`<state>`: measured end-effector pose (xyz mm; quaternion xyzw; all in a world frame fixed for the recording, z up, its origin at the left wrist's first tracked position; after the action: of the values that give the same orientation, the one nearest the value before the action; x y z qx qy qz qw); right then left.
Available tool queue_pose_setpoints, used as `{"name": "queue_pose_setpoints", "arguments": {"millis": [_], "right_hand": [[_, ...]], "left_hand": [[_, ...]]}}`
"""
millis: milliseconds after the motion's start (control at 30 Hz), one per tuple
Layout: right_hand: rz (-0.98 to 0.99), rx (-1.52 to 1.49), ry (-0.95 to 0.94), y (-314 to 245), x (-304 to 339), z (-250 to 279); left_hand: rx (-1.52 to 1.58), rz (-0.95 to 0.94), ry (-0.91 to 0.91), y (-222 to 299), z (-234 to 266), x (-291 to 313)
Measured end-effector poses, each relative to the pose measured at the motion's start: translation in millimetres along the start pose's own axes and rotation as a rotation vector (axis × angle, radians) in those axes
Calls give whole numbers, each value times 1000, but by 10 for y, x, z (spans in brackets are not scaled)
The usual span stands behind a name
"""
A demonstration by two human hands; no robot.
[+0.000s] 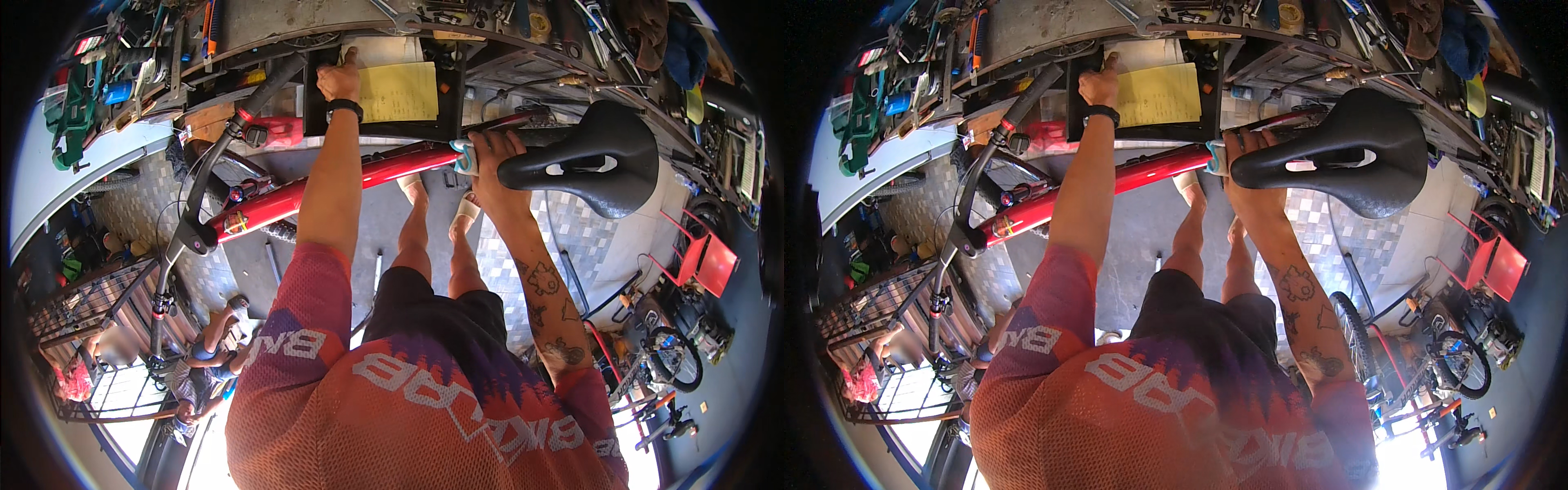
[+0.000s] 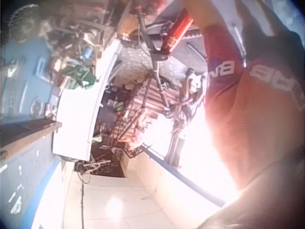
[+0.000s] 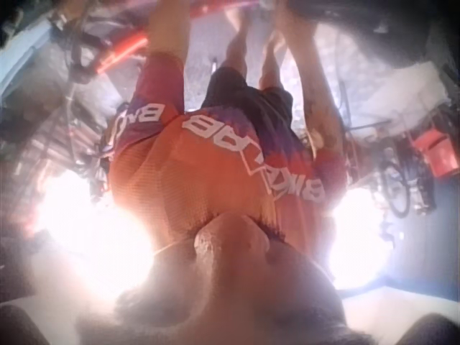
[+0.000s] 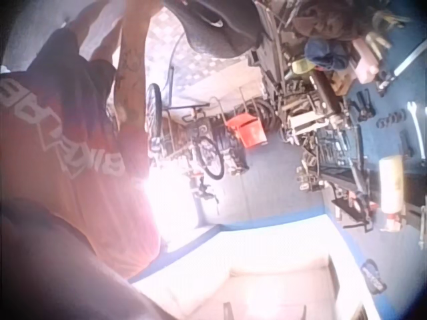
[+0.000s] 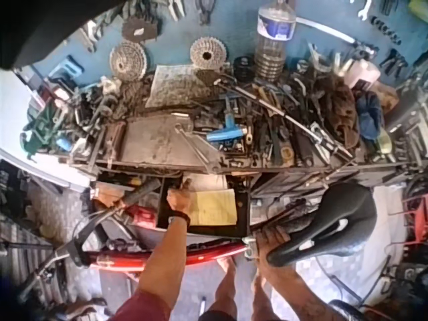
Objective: The person wipes the frame, seat, and handlebars of a red bicycle with a cloth. They then use a caliper to measure the frame and place the tool in a drawer.
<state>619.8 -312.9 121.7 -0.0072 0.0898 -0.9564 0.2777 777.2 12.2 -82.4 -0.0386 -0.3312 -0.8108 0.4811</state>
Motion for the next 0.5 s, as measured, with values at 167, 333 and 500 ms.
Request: {"name": "queue_pose_setpoints", "arguments": {"millis": [167,333,500], "right_hand": [[-13,-13,0,-9,-24,1],[-26,-79,-65,-2,-48,35],[10,-26,-127,-13,-76,78]], "left_hand": [[99,-112,100,55,-23,457],[82,-104,270,251,52,676],[-59,-264,281,284,249,1134]]}}
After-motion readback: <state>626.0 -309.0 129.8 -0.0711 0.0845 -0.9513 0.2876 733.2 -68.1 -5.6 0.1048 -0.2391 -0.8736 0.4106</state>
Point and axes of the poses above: each hand's wrist, its own x-axis away from the middle knuckle, its own z-axis out of the back of the hand, y = z × x, the point moved 1 cm from there along -x, towards the middle knuckle, and after that the axes turned 12 degrees about z, right-handed, at the moved point
